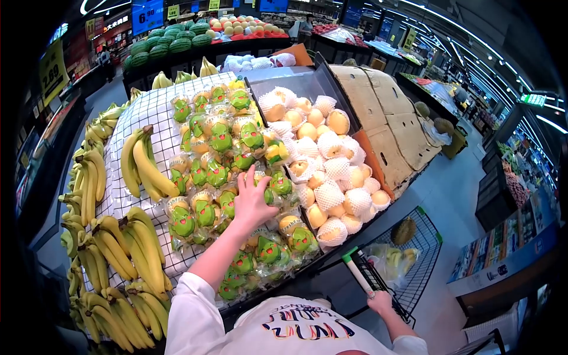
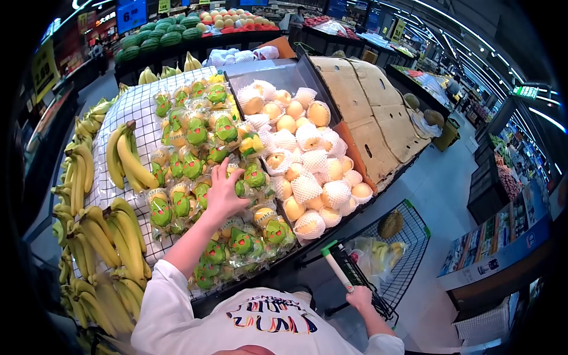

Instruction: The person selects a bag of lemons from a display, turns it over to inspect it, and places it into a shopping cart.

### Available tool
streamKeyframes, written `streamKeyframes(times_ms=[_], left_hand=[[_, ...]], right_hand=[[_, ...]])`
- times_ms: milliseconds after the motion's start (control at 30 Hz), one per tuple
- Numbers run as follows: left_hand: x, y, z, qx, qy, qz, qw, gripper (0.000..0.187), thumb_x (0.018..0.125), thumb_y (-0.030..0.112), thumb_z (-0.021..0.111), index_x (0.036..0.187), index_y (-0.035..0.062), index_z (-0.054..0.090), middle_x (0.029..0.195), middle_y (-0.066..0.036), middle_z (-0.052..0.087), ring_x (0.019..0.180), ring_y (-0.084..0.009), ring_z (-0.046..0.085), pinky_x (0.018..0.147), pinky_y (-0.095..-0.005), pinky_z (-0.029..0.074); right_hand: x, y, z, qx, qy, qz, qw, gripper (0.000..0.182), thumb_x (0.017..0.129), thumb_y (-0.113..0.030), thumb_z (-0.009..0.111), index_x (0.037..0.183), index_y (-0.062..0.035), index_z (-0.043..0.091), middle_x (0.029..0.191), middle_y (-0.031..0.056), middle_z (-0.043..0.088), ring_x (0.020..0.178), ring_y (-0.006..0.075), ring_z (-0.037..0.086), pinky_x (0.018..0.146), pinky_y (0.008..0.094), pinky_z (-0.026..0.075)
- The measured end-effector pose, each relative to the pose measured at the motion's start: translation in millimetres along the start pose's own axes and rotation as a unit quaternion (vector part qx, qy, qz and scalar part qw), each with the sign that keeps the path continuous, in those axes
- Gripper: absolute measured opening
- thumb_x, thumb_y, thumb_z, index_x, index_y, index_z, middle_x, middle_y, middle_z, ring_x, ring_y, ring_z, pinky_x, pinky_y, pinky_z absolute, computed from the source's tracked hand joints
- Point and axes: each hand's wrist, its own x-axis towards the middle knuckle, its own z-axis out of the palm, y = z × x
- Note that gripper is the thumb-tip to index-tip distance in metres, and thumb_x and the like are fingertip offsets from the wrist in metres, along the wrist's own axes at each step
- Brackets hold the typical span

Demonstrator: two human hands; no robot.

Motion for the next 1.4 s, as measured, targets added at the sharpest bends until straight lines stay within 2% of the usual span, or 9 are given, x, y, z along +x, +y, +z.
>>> streamKeyframes(times_ms=[333,467,533,700,833,933,1033,1267,1400], left_hand=[[-14.6,-39.9,7.8,-0.423,0.117,-0.018,0.898,0.071,0.066,0.009,0.073,0.135,0.0110,0.058,0.160,-0.018,0.031,0.147,-0.0338,0.033,0.116,-0.0435,0.033],[-37.3,-34.0,-20.6,-0.890,0.033,-0.173,0.422,0.048,0.079,0.016,0.068,0.127,0.0109,0.061,0.143,-0.014,0.052,0.130,-0.0320,0.053,0.110,-0.0501,0.045],[-63.9,-29.6,-27.7,-0.946,0.028,-0.174,0.273,0.042,0.085,0.026,0.067,0.123,0.0110,0.062,0.126,-0.011,0.064,0.118,-0.0319,0.061,0.102,-0.0541,0.053],[-119.5,-39.5,-19.3,-0.980,-0.045,-0.160,0.110,0.061,0.090,0.050,0.063,0.139,0.0144,0.053,0.146,-0.008,0.047,0.136,-0.0426,0.041,0.091,-0.0453,0.060],[-148.8,-54.2,-21.7,-0.888,0.077,-0.151,0.427,0.073,0.091,0.058,0.058,0.148,0.0152,0.043,0.154,-0.012,0.037,0.141,-0.0459,0.032,0.087,-0.0418,0.061],[-158.8,-70.3,-45.8,-0.960,-0.053,-0.052,0.271,0.072,0.094,0.059,0.053,0.152,0.0181,0.040,0.155,-0.011,0.038,0.137,-0.0377,0.043,0.089,-0.0407,0.058],[-186.9,-94.0,-22.0,-0.967,-0.037,-0.042,0.250,0.074,0.094,0.065,0.049,0.149,0.0157,0.045,0.137,-0.013,0.060,0.114,-0.0369,0.063,0.087,-0.0412,0.057],[-176.8,-25.0,-12.4,-0.916,-0.162,-0.087,0.357,0.093,0.083,0.039,0.069,0.158,0.0109,0.023,0.143,-0.022,0.050,0.117,-0.0406,0.060,0.100,-0.0493,0.051],[-166.5,15.8,-29.1,-0.842,-0.185,-0.031,0.507,0.108,0.073,0.022,0.081,0.158,0.0038,0.017,0.151,-0.018,0.040,0.131,-0.0346,0.052,0.105,-0.0491,0.049]], right_hand=[[-23.2,-25.5,9.6,0.016,-0.027,0.021,0.999,0.032,0.074,-0.034,0.066,0.088,-0.0072,0.076,0.087,0.0184,0.073,0.085,0.0360,0.071,0.079,0.0461,0.056],[-30.6,-30.5,8.6,0.028,-0.049,0.013,0.998,0.032,0.074,-0.035,0.067,0.091,-0.0102,0.076,0.088,0.0172,0.073,0.086,0.0353,0.071,0.079,0.0453,0.056],[-34.9,-35.7,8.0,0.040,-0.054,0.024,0.997,0.032,0.074,-0.037,0.068,0.092,-0.0119,0.076,0.089,0.0163,0.073,0.087,0.0348,0.071,0.080,0.0449,0.056],[-42.2,-43.3,9.4,0.044,-0.055,0.071,0.995,0.039,0.074,-0.047,0.072,0.096,-0.0149,0.075,0.091,0.0144,0.074,0.091,0.0331,0.071,0.081,0.0437,0.056],[-60.3,-52.9,-22.5,0.120,-0.022,0.054,0.991,0.047,0.075,-0.054,0.075,0.094,-0.0107,0.074,0.087,0.0122,0.074,0.088,0.0304,0.071,0.078,0.0425,0.055],[-60.0,-57.5,-45.2,0.207,0.144,0.033,0.967,0.035,0.084,-0.041,0.073,0.092,-0.0067,0.073,0.081,0.0120,0.072,0.077,0.0294,0.070,0.070,0.0413,0.054],[-37.0,-77.6,-68.4,0.415,0.176,0.033,0.892,0.021,0.095,-0.022,0.065,0.087,-0.0033,0.068,0.062,0.0034,0.060,0.056,0.0179,0.056,0.059,0.0309,0.048],[-48.8,-250.6,-145.5,0.781,-0.193,-0.183,0.565,0.041,0.101,-0.013,0.056,0.139,-0.0073,0.040,0.115,0.0101,0.058,0.095,0.0177,0.060,0.081,0.0305,0.050],[-51.4,-272.5,-159.0,0.779,-0.313,-0.238,0.488,0.031,0.106,-0.029,0.049,0.126,-0.0046,0.049,0.106,0.0090,0.061,0.090,0.0180,0.060,0.078,0.0300,0.049]])
